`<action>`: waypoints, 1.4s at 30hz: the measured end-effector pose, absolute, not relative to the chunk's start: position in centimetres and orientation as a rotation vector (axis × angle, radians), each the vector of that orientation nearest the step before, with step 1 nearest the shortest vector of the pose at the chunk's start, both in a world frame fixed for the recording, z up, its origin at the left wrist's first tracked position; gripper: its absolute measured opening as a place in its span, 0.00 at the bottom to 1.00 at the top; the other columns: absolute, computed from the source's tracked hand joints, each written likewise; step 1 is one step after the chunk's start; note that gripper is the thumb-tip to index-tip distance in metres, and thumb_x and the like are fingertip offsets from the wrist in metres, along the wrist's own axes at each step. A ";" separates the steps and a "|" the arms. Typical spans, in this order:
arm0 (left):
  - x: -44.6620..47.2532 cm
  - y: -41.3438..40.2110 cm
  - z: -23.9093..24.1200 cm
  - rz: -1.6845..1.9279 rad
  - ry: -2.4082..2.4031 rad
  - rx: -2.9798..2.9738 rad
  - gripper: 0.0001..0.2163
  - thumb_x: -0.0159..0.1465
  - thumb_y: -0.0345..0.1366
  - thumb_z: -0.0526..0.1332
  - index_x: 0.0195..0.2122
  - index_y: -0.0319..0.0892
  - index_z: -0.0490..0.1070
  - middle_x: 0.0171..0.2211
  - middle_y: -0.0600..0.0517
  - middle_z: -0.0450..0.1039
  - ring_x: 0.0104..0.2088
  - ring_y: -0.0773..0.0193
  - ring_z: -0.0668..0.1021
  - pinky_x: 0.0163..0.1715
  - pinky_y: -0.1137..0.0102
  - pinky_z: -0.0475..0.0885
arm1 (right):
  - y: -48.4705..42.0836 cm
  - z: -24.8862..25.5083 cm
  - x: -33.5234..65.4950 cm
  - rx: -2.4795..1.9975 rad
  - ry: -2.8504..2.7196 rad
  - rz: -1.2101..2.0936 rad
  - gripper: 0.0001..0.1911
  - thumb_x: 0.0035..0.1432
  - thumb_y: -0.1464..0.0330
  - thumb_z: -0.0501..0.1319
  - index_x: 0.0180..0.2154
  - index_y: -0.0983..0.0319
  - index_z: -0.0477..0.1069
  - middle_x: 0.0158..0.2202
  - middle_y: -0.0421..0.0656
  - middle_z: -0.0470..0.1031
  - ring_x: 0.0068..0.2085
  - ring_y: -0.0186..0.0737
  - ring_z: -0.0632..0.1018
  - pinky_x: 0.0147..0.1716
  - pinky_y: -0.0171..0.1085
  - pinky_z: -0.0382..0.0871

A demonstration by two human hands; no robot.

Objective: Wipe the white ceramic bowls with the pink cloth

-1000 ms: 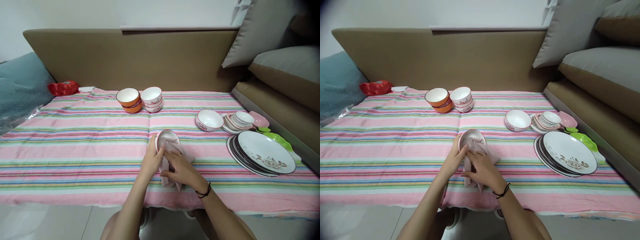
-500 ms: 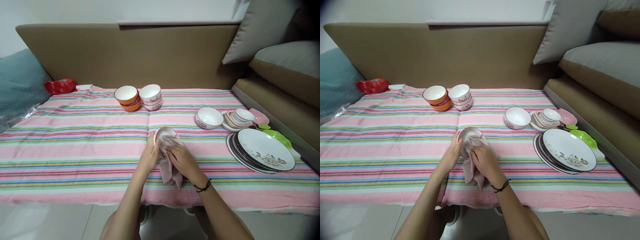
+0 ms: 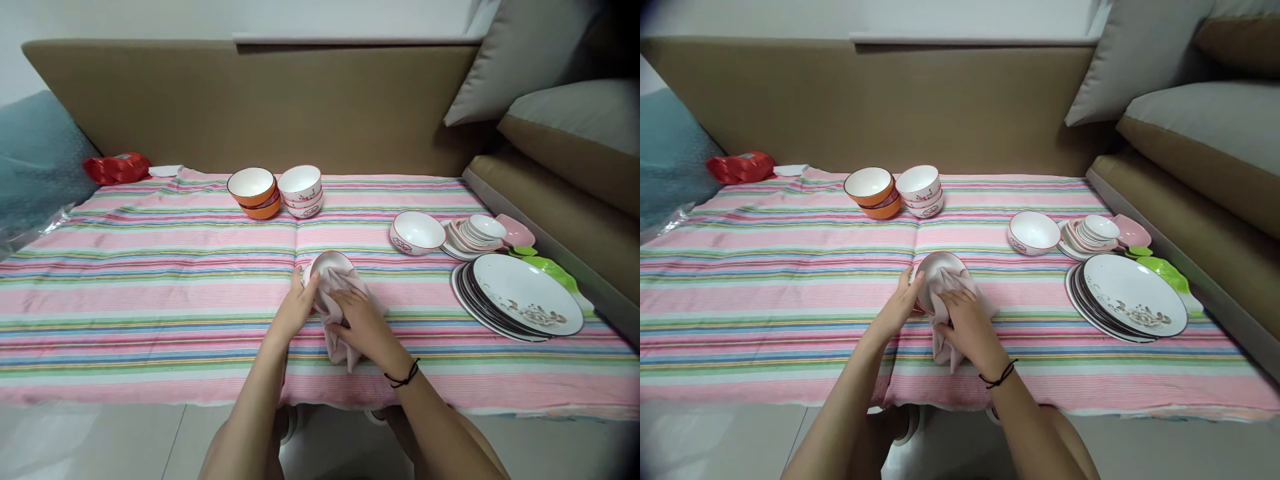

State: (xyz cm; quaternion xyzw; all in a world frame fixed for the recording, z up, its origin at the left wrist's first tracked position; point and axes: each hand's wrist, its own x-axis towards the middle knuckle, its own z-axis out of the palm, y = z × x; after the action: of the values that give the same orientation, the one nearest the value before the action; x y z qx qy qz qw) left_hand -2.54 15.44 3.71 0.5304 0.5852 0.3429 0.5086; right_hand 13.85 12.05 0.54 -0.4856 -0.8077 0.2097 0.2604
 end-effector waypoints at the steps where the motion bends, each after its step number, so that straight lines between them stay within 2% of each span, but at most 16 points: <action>1: -2.5 15.4 3.6 0.836 1.433 1.271 0.36 0.63 0.57 0.53 0.66 0.41 0.49 0.61 0.38 0.63 0.55 0.49 0.73 0.52 0.58 0.70 | 12.2 0.5 14.0 -1.319 -2.184 0.568 0.28 0.55 0.70 0.65 0.58 0.62 0.66 0.57 0.52 0.70 0.59 0.54 0.69 0.60 0.56 0.58; 5: -2.3 15.4 3.6 0.997 1.523 1.487 0.36 0.63 0.53 0.56 0.67 0.41 0.46 0.65 0.36 0.54 0.62 0.48 0.64 0.57 0.55 0.64 | 12.5 1.1 14.2 -1.281 -2.163 0.621 0.24 0.59 0.68 0.62 0.57 0.60 0.67 0.56 0.50 0.72 0.59 0.51 0.69 0.60 0.54 0.59; 7: -2.2 15.3 3.9 1.110 1.520 1.737 0.31 0.64 0.47 0.58 0.64 0.43 0.50 0.66 0.38 0.51 0.65 0.49 0.61 0.59 0.54 0.62 | 12.6 1.6 14.2 -1.228 -2.146 0.670 0.20 0.62 0.67 0.60 0.55 0.58 0.68 0.55 0.48 0.73 0.59 0.49 0.69 0.60 0.54 0.58; 11: -2.2 15.3 4.5 1.132 1.398 2.081 0.12 0.65 0.34 0.55 0.50 0.42 0.64 0.63 0.39 0.57 0.66 0.54 0.58 0.61 0.54 0.59 | 12.8 2.0 14.6 -1.160 -2.095 0.828 0.14 0.66 0.66 0.55 0.51 0.55 0.71 0.54 0.44 0.73 0.60 0.47 0.67 0.61 0.52 0.58; 14: -2.2 15.4 4.4 1.084 1.347 2.150 0.07 0.64 0.29 0.52 0.40 0.42 0.68 0.61 0.40 0.59 0.63 0.55 0.62 0.60 0.55 0.61 | 12.7 2.1 14.9 -1.155 -1.978 0.980 0.16 0.69 0.63 0.49 0.52 0.55 0.71 0.56 0.43 0.71 0.60 0.45 0.67 0.62 0.51 0.57; 17: -2.3 15.4 4.1 1.038 1.344 2.216 0.09 0.63 0.27 0.52 0.34 0.43 0.71 0.61 0.43 0.60 0.62 0.53 0.63 0.59 0.53 0.62 | 12.4 2.3 15.2 -1.185 -1.841 1.094 0.19 0.70 0.59 0.45 0.51 0.56 0.70 0.52 0.43 0.73 0.57 0.43 0.70 0.59 0.48 0.63; 20: -2.2 15.3 4.1 0.983 1.350 2.281 0.08 0.61 0.27 0.55 0.33 0.43 0.73 0.62 0.45 0.60 0.61 0.51 0.63 0.58 0.52 0.62 | 12.3 2.5 15.4 -1.196 -1.777 1.139 0.21 0.70 0.56 0.44 0.52 0.56 0.70 0.49 0.44 0.75 0.53 0.42 0.73 0.57 0.45 0.66; 27: -2.2 15.1 4.2 0.894 1.334 2.300 0.05 0.58 0.30 0.62 0.35 0.44 0.74 0.65 0.45 0.54 0.64 0.49 0.58 0.60 0.51 0.60 | 12.6 2.2 15.2 -1.186 -1.705 1.188 0.21 0.70 0.58 0.44 0.54 0.58 0.67 0.54 0.46 0.72 0.56 0.43 0.72 0.57 0.46 0.67; 29: -2.3 15.1 4.1 0.909 1.341 2.284 0.03 0.60 0.30 0.60 0.34 0.44 0.73 0.65 0.45 0.54 0.64 0.49 0.59 0.60 0.52 0.60 | 12.7 2.3 15.0 -1.180 -1.751 1.168 0.19 0.69 0.60 0.47 0.54 0.58 0.68 0.53 0.45 0.72 0.56 0.44 0.72 0.56 0.46 0.67; 31: -2.3 15.1 4.2 0.935 1.357 2.237 0.04 0.62 0.31 0.58 0.33 0.43 0.71 0.64 0.44 0.55 0.64 0.50 0.59 0.59 0.52 0.61 | 12.7 2.4 15.0 -1.162 -1.835 1.131 0.18 0.66 0.62 0.53 0.55 0.57 0.67 0.53 0.45 0.72 0.56 0.46 0.72 0.55 0.46 0.68; 35: -2.2 15.0 4.6 1.050 1.348 2.067 0.07 0.67 0.31 0.50 0.35 0.43 0.66 0.60 0.42 0.61 0.65 0.55 0.59 0.59 0.55 0.62 | 12.6 2.4 15.0 -1.149 -2.035 0.996 0.32 0.52 0.67 0.67 0.58 0.57 0.64 0.55 0.46 0.70 0.56 0.51 0.70 0.57 0.51 0.64; 38: -2.1 15.1 4.8 1.181 1.343 1.924 0.07 0.69 0.34 0.47 0.38 0.45 0.64 0.58 0.42 0.63 0.65 0.58 0.60 0.57 0.58 0.65 | 12.5 2.4 15.0 -1.138 -2.113 0.913 0.36 0.48 0.67 0.70 0.59 0.55 0.63 0.57 0.46 0.69 0.59 0.53 0.67 0.60 0.54 0.58; 42: -2.2 15.2 4.6 1.238 1.346 1.771 0.07 0.70 0.37 0.47 0.40 0.44 0.62 0.57 0.42 0.64 0.62 0.58 0.64 0.54 0.60 0.67 | 12.4 2.5 15.0 -1.166 -1.973 0.890 0.36 0.50 0.61 0.70 0.59 0.57 0.62 0.61 0.48 0.65 0.61 0.52 0.66 0.60 0.51 0.60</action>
State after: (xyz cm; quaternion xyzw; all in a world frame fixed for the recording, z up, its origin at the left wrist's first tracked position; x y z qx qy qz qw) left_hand -2.22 15.23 4.60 0.6651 0.5054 0.4649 0.2935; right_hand 15.02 12.40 2.54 -0.4468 -0.7563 0.3410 0.3349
